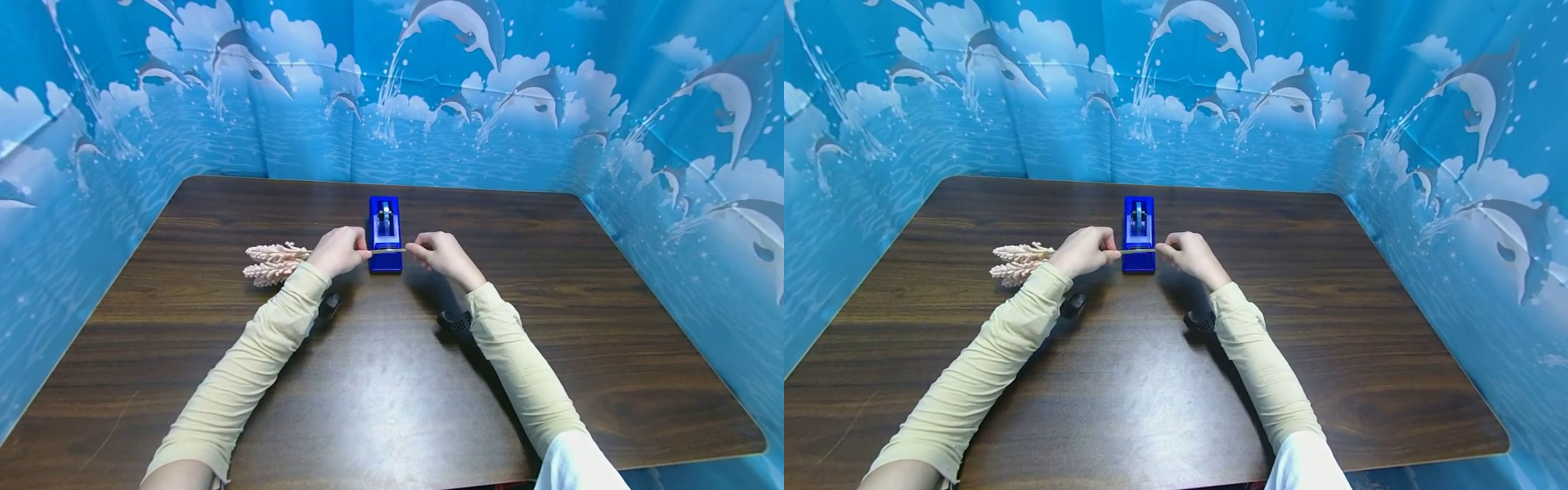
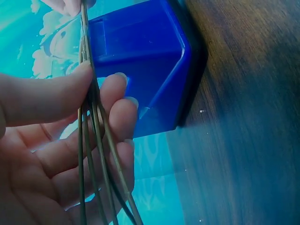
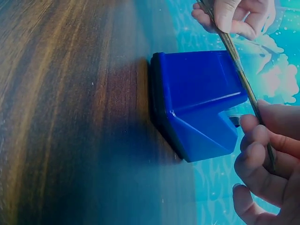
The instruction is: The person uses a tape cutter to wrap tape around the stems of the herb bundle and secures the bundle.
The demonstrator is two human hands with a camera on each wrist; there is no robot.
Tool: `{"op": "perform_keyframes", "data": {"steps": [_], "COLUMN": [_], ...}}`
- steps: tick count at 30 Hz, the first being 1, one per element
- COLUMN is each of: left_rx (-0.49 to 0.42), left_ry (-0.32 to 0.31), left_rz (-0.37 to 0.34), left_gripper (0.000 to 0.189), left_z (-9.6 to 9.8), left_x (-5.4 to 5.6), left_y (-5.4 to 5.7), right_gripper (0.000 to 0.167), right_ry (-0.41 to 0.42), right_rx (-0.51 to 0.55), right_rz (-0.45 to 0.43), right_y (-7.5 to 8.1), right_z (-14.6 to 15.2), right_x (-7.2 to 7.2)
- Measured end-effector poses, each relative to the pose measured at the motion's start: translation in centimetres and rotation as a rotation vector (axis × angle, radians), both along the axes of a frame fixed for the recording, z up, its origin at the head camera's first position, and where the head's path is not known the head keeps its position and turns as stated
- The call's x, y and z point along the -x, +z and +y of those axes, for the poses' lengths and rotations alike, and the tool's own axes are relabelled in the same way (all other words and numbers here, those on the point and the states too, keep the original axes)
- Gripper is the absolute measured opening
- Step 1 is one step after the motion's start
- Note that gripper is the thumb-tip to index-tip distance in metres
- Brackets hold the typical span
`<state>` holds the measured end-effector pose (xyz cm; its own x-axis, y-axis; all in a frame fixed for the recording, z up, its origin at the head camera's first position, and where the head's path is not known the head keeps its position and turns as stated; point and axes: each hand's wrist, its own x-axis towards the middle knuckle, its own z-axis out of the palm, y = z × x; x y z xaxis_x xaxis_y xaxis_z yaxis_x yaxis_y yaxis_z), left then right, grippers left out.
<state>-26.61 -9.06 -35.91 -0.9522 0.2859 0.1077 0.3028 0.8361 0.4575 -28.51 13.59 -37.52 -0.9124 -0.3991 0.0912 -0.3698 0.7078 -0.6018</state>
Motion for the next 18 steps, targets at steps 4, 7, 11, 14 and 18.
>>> {"op": "perform_keyframes", "data": {"steps": [4, 7, 11, 14, 18], "left_rx": [-0.039, -0.052, -0.05, -0.059, -0.067], "left_ry": [-0.003, 0.008, 0.028, 0.044, 0.059], "left_rz": [0.001, 0.009, 0.013, -0.012, -0.035], "left_gripper": [0.024, 0.023, 0.017, 0.014, 0.013], "left_z": [0.01, 0.02, 0.02, 0.02, 0.05], "left_x": [0.01, 0.0, -0.13, -0.23, -0.25], "left_y": [-0.05, -0.07, 0.04, 0.18, 0.29], "right_gripper": [0.03, 0.028, 0.028, 0.03, 0.032], "right_ry": [-0.011, 0.008, 0.048, 0.08, 0.157], "right_rx": [0.022, 0.042, 0.069, 0.079, 0.088], "right_rz": [-0.022, -0.07, -0.167, -0.231, -0.295], "right_y": [0.1, 0.07, 0.13, 0.21, 0.03], "right_z": [0.05, 0.12, 0.29, 0.5, 0.83], "right_x": [-0.07, 0.06, 0.22, 0.27, 0.48]}}
